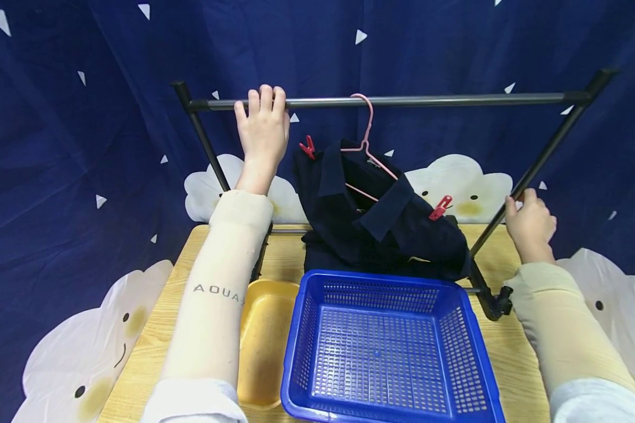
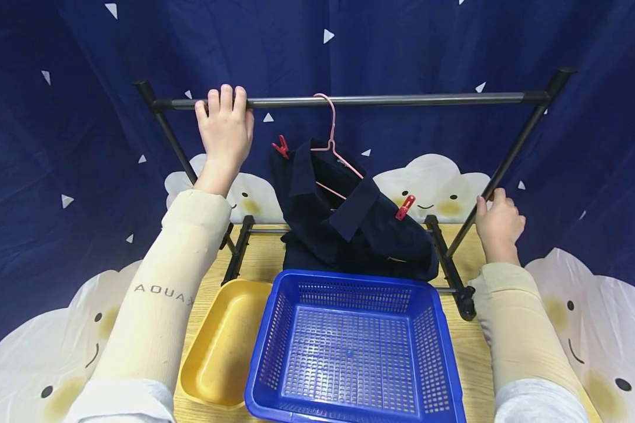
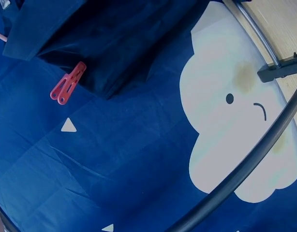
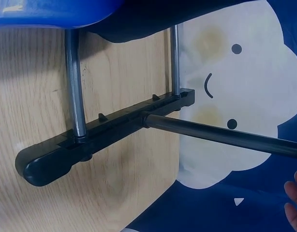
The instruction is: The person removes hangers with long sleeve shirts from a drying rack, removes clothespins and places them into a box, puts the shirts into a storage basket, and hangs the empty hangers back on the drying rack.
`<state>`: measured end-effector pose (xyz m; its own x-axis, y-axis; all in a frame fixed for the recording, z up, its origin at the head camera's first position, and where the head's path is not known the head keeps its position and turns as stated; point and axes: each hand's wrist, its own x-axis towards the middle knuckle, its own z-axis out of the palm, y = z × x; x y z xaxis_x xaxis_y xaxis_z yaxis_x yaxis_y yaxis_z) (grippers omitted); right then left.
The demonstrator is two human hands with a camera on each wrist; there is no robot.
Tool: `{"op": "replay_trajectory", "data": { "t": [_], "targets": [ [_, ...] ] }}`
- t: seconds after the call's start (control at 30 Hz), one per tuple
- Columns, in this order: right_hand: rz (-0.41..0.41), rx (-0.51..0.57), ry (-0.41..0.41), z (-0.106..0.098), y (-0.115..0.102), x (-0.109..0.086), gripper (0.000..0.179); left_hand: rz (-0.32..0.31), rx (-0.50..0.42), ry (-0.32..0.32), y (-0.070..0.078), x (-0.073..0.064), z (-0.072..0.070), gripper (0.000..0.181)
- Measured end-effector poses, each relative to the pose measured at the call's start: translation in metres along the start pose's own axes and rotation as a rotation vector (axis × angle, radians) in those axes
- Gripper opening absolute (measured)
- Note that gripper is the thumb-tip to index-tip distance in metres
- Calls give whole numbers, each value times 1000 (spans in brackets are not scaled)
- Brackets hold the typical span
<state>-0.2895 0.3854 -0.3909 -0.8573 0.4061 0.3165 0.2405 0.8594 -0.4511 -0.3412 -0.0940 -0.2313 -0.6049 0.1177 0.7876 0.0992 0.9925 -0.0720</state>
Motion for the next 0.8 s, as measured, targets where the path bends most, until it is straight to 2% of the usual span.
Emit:
{"op": "replay_trajectory", "data": {
  "t": [0.63, 0.8],
  "targets": [
    [2, -4, -22, 0, -1, 1, 48, -7, 5, 1, 0, 0, 2, 32],
    [5, 2, -19, -1, -1, 0, 48, -5, 4, 19, 0, -1, 2, 32]
  ]
}}
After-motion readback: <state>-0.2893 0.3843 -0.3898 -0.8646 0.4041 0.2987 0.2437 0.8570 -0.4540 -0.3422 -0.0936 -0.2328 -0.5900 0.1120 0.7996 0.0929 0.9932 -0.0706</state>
